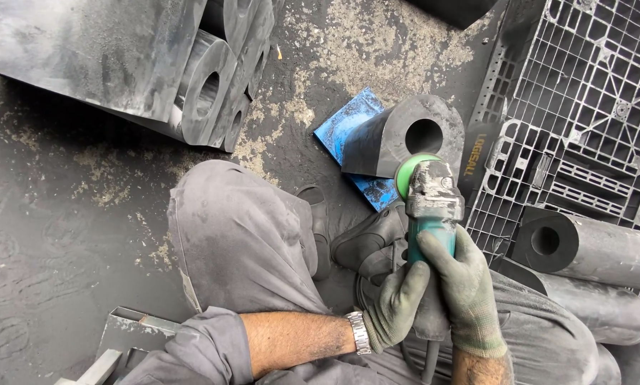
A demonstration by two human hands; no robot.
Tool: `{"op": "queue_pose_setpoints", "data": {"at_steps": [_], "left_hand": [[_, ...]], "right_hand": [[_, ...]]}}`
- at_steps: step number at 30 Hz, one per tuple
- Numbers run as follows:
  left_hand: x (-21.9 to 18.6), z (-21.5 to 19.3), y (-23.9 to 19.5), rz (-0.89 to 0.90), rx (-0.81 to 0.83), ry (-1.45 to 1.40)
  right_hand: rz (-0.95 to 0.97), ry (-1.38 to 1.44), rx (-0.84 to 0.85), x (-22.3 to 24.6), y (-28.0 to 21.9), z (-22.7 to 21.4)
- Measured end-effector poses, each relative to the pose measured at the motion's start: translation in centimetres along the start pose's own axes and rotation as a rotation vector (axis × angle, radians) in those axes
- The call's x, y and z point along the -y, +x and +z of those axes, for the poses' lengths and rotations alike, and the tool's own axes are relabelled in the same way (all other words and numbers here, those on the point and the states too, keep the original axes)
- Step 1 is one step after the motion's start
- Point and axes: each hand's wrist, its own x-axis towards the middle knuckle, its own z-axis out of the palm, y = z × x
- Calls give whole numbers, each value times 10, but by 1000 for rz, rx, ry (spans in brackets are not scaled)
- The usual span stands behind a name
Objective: Grinding and smoothing the edges of industrial rubber blocks using a handheld angle grinder.
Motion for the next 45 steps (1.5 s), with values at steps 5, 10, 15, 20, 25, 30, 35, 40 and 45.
{"op": "queue_pose_setpoints", "data": {"at_steps": [5,10,15,20,25,30,35,40,45], "left_hand": [[-18,-4,0,98,-58,12],[-21,1,-3,118,-34,-56],[-31,-1,-4,58,29,3],[-16,-4,3,88,-94,54],[-16,0,-2,87,-31,-6],[-48,-5,6,127,-66,114],[-37,-3,1,97,-10,-12],[-46,-4,1,60,21,88],[-61,-8,11,112,-59,107]], "right_hand": [[-113,-91,45,1,9,7],[-97,-76,43,2,3,5],[-38,-50,-3,0,6,3],[-116,-110,53,9,10,10],[-45,-29,15,-3,6,1],[-90,-54,55,15,16,11],[-83,-75,24,7,8,7],[-6,17,-19,0,13,4],[-148,-60,71,7,27,10]]}}
